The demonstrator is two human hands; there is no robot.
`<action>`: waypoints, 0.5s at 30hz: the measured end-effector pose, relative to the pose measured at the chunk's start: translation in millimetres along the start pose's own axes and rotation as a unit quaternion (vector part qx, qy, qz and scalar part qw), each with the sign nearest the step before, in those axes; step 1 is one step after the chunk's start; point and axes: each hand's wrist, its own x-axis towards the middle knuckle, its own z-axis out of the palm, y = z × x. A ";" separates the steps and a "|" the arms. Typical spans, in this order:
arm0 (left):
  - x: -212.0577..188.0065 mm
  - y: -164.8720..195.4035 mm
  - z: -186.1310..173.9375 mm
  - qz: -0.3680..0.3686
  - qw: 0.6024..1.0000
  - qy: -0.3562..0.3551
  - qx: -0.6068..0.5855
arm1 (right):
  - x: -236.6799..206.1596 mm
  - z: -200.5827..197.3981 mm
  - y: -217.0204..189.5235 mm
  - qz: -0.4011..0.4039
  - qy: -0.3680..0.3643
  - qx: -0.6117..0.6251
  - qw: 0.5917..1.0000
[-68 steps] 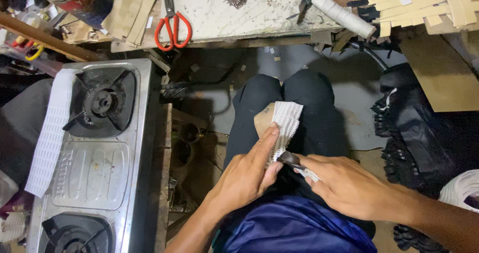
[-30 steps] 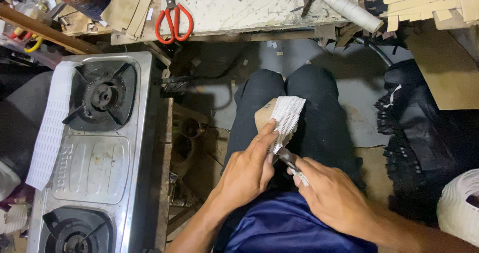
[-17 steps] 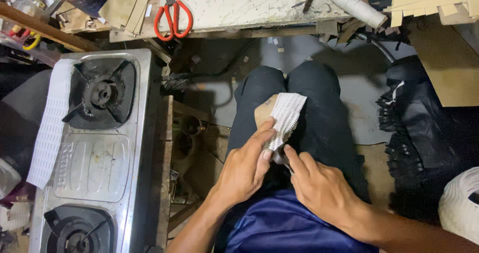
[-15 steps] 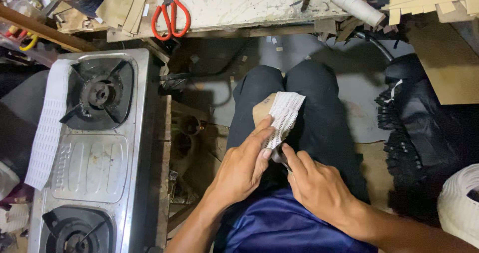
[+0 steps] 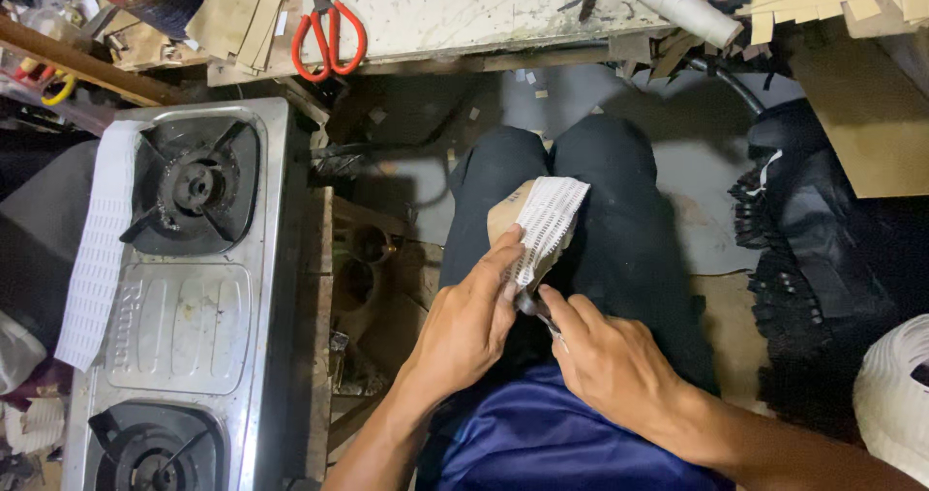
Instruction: The person sits with a woven shoe upper on their lap, hammers tacks along the sole edge, trims excess material with a hand tool, presses a wooden stick along the upper, and places the finished shoe onto a rack of shoe lasts before continuing work on another shoe.
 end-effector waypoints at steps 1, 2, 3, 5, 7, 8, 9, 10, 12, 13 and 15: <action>-0.3 -1.0 0.5 0.000 1.000 0.000 0.007 | 0.2 0.4 0.2 0.000 0.004 0.006 1.000; -0.8 -1.8 1.0 -0.005 1.000 -0.005 0.012 | 0.5 -0.9 -0.1 0.024 -0.011 0.018 0.999; -1.4 -2.6 2.0 -0.009 1.000 -0.010 0.017 | 0.4 -3.9 -0.4 0.048 -0.026 0.030 0.998; -2.7 -3.9 3.9 -0.005 1.000 -0.009 0.021 | 1.9 -12.7 -0.7 0.063 -0.056 0.073 0.994; -4.1 -4.3 6.3 0.011 1.000 -0.001 0.014 | 3.3 -23.0 -0.5 0.049 -0.085 0.135 0.986; -4.3 -4.6 7.0 0.005 1.000 -0.005 0.012 | 3.7 -25.9 -1.1 0.063 -0.100 0.127 0.985; -4.3 -5.0 7.2 -0.002 1.000 -0.008 0.011 | 4.1 -27.4 -1.9 0.076 -0.115 0.120 0.983; -3.9 -5.4 7.0 -0.009 1.000 -0.009 0.011 | 4.2 -26.9 -2.7 0.087 -0.130 0.112 0.981; -2.6 -6.6 5.0 -0.010 1.000 -0.002 0.002 | 3.3 -21.0 -4.2 0.079 -0.116 0.063 0.988; -2.0 -7.1 3.3 -0.011 1.000 0.001 -0.003 | 2.4 -16.2 -4.8 0.076 -0.108 0.038 0.990; -0.7 -7.7 0.3 -0.011 1.000 0.004 -0.003 | -0.2 -6.8 -4.2 0.087 -0.100 0.089 0.987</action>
